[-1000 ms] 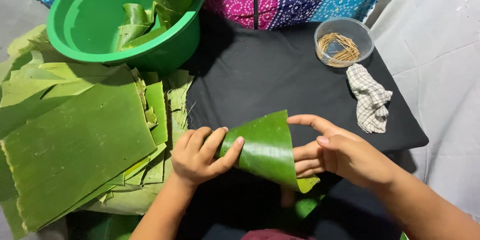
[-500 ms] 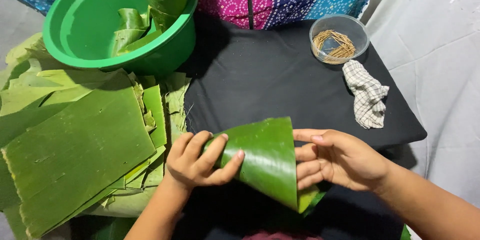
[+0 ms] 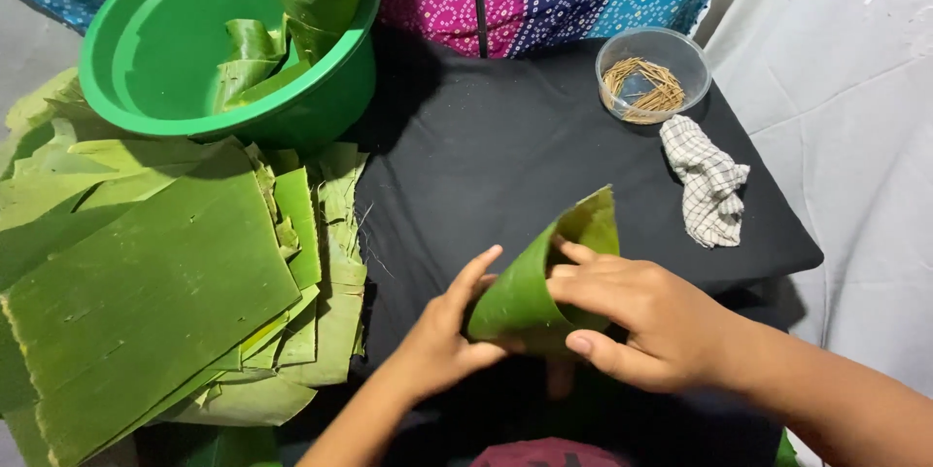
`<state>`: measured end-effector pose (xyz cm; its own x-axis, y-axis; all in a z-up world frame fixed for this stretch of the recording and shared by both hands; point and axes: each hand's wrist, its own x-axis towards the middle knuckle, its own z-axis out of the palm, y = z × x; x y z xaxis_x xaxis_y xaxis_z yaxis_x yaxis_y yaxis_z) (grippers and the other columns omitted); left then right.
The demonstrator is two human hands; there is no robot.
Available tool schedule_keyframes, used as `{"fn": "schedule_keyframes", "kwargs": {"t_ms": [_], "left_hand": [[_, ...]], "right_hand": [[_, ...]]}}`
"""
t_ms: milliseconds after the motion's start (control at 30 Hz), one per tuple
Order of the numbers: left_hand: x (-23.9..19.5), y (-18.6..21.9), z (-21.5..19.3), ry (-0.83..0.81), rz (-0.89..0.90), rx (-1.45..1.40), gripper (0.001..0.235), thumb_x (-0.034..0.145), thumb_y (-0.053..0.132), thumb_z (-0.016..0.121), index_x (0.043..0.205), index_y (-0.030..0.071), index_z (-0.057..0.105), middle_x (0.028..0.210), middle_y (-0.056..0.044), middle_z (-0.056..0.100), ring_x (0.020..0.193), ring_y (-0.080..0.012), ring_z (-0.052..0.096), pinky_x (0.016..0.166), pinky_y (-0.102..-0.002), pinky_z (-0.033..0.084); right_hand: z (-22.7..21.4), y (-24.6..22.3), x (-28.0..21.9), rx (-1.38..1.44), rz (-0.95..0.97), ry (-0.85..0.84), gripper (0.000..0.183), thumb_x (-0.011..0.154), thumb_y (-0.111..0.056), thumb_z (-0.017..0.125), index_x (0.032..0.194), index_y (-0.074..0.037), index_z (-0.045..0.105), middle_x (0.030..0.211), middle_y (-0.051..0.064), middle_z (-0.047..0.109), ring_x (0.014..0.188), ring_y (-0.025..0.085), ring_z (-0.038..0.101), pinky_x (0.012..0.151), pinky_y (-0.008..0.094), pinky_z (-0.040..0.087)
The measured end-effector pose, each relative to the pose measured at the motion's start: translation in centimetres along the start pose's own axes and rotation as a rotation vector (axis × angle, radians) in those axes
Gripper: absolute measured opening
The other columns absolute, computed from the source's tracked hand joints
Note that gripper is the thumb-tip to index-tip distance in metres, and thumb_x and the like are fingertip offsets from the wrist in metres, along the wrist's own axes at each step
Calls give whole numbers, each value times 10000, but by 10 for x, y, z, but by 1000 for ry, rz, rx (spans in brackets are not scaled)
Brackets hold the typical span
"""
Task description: Folding banana leaves into cones and securing them with small wooden pins
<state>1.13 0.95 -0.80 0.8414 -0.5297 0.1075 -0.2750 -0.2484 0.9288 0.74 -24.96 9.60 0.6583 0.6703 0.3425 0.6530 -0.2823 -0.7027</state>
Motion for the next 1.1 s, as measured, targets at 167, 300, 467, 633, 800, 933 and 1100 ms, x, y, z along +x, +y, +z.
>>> {"fn": "schedule_keyframes", "kwargs": {"t_ms": [167,300,467,633,800,933,1100], "left_hand": [[-8,-4,23,-76,-103,-620,989,767,99,785,1586,67,233,1451,-230,554,1267,-309,599,1047,-404,488],[-13,-30,39,11,-171,-773,817,855,113,721,1554,3,312,1511,-183,496,1335,-283,514,1096,-380,414],[-11,-35,38,98,-292,-997,801,900,87,685,1595,90,287,948,-125,625,598,-112,478,458,-201,349],[-12,-30,53,168,-382,-927,814,925,124,644,1628,184,239,985,-84,614,664,-86,474,523,-189,343],[-13,-16,64,119,-260,-887,1174,781,699,691,1644,190,77,1035,-93,584,703,-93,466,536,-200,334],[-10,-19,68,161,-131,-792,1094,795,325,814,1612,110,119,1583,-166,412,1445,-311,426,1169,-451,339],[8,3,49,175,-2,-362,863,950,61,523,1597,38,-48,1618,-284,243,1426,-378,443,1143,-448,365]], "right_hand": [[-1,15,6,52,-9,-48,366,857,-142,618,1172,43,636,1050,141,780,918,318,764,1182,539,413],[-1,30,10,6,-1,-73,502,849,-188,677,1308,3,607,1306,122,718,1272,343,665,1225,532,337],[-3,39,9,-125,-10,-63,738,677,-271,851,1342,-66,605,1362,91,680,1315,257,619,1257,618,204],[8,58,3,-226,60,-28,702,635,-374,929,1224,-96,666,1321,103,676,1231,238,621,1222,606,178],[13,65,3,-105,133,25,214,664,-211,903,820,-144,773,1135,-30,712,959,204,433,1020,403,253],[15,68,3,-145,136,72,332,691,-245,907,970,-159,748,1025,-54,666,841,163,412,962,357,280],[17,75,-5,-40,297,114,578,668,-214,936,1170,-171,652,991,-33,706,995,149,521,883,282,432]]}}
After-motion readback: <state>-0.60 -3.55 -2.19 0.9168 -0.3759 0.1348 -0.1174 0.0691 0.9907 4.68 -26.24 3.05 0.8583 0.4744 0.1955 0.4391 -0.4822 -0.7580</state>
